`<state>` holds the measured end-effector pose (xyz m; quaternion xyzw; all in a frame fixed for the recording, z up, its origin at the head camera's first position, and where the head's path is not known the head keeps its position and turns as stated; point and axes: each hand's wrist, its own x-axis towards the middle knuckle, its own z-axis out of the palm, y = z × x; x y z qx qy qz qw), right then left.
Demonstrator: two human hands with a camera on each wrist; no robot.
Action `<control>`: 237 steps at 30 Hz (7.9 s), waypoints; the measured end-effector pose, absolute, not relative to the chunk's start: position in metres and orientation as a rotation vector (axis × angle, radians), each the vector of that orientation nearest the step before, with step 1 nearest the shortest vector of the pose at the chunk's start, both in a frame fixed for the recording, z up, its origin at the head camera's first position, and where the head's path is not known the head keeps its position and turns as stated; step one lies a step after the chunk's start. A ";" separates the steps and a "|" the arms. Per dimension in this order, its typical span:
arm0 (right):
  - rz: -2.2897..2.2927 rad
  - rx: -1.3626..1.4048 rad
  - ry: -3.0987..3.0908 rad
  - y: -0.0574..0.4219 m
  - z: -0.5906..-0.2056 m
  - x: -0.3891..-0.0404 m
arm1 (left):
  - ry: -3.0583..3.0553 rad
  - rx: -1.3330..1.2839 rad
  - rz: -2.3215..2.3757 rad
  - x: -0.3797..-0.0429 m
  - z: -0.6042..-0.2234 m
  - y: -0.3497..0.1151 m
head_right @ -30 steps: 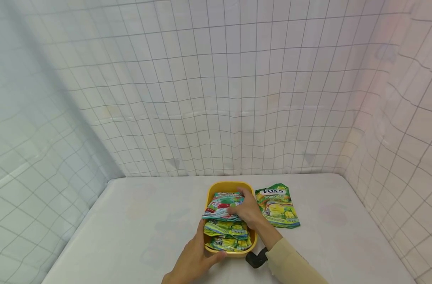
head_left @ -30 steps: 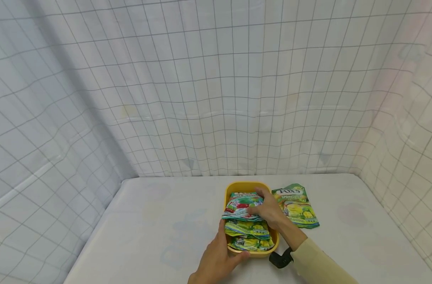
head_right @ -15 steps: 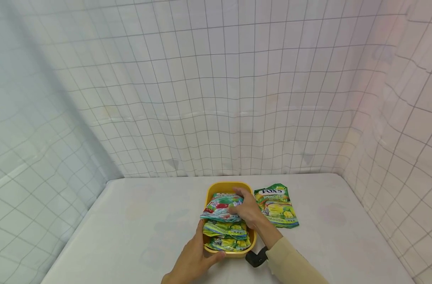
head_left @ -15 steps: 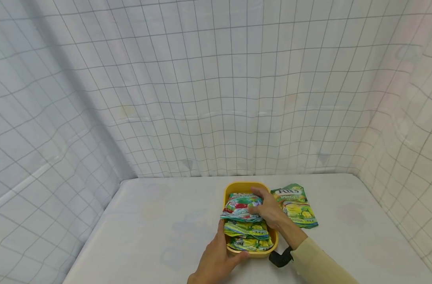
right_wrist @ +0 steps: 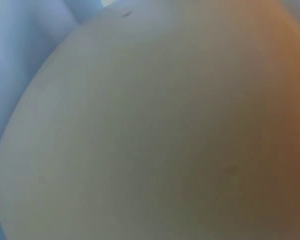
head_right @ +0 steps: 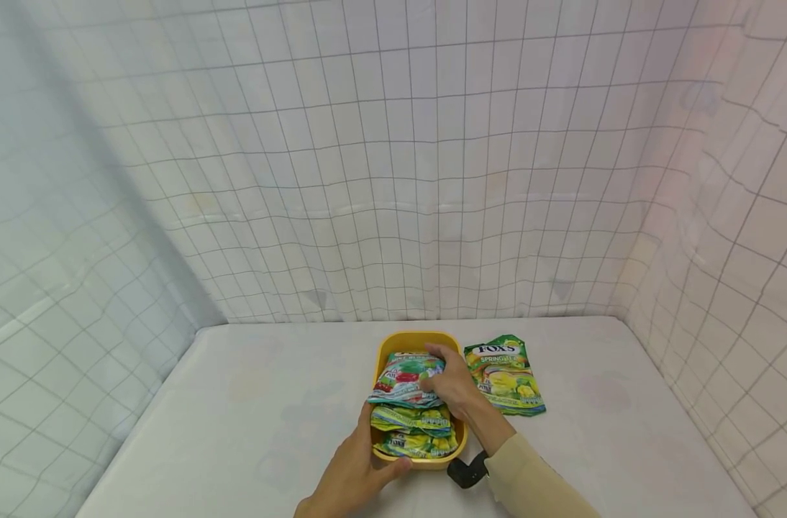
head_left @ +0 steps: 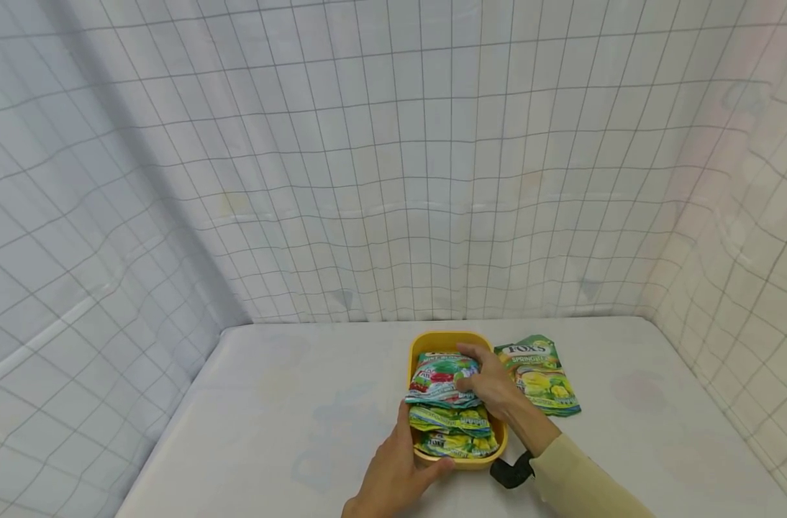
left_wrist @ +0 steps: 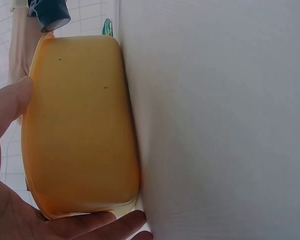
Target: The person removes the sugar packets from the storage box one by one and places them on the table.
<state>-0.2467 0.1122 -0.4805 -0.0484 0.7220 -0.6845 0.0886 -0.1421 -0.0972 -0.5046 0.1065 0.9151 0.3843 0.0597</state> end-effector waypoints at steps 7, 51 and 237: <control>-2.042 -0.144 2.169 0.113 -0.480 -0.245 | 2.781 0.336 1.157 -0.143 -0.505 -0.097; -2.029 -0.204 2.243 0.125 -0.459 -0.226 | 2.740 0.246 1.178 -0.143 -0.504 -0.096; -1.976 -0.203 2.543 0.397 -0.525 -0.242 | 2.718 0.204 1.162 -0.143 -0.503 -0.095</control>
